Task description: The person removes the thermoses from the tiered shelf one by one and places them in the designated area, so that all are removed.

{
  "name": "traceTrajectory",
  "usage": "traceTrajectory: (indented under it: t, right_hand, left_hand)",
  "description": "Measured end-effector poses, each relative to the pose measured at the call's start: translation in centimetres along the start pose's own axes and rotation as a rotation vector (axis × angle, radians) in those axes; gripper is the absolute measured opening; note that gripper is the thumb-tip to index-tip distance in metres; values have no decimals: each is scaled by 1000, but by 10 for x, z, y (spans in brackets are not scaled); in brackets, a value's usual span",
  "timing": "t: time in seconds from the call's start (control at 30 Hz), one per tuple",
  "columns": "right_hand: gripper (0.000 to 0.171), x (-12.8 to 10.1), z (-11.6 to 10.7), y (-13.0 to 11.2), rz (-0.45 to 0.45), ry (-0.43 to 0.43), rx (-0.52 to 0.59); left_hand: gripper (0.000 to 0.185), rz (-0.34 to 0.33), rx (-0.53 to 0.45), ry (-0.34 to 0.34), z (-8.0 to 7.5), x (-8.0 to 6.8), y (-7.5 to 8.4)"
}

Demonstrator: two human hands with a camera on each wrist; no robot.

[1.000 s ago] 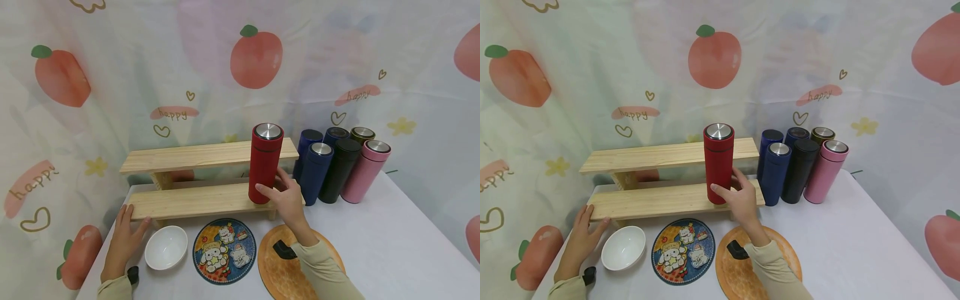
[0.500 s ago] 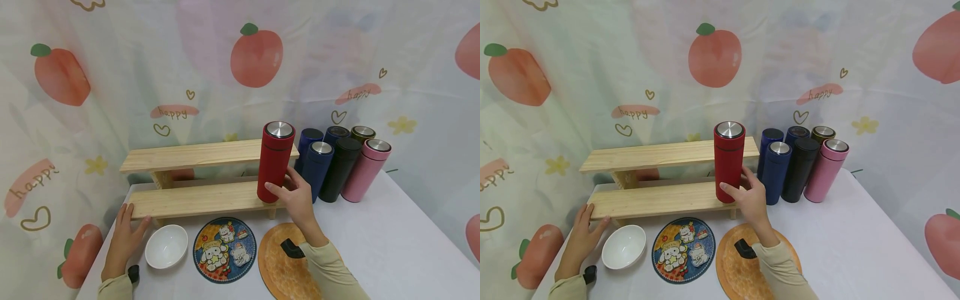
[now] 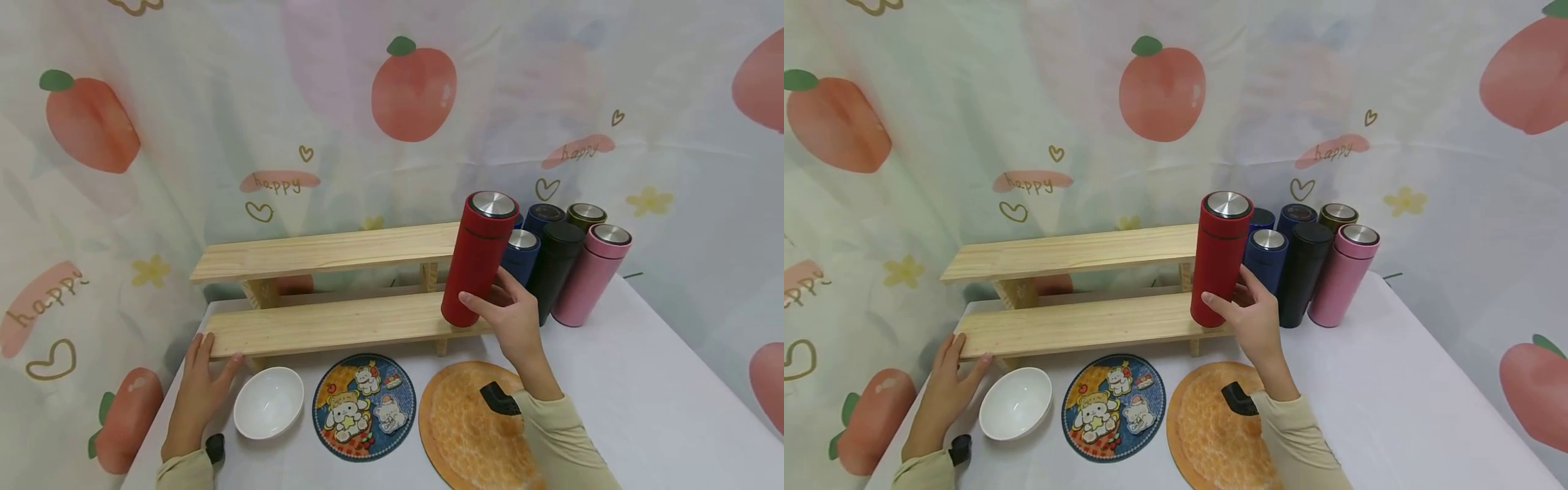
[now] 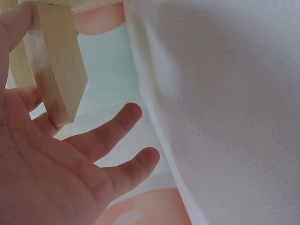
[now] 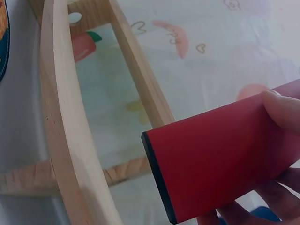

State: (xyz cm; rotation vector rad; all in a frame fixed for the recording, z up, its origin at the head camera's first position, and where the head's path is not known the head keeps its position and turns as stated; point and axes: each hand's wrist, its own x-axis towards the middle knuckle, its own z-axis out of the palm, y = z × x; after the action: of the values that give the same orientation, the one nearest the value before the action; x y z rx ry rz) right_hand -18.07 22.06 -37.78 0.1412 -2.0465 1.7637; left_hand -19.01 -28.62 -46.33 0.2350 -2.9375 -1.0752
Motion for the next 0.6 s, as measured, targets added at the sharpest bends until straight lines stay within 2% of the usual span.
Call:
traceTrajectory:
  t: [0.4,0.6]
  right_hand:
    - [61,1,-38,0,11,31,-54]
    - [63,3,-55,1,19,15,-104]
  left_hand:
    - [98,24,-8,26,0,-1,2]
    - [96,32,-11,35,1,-2,2]
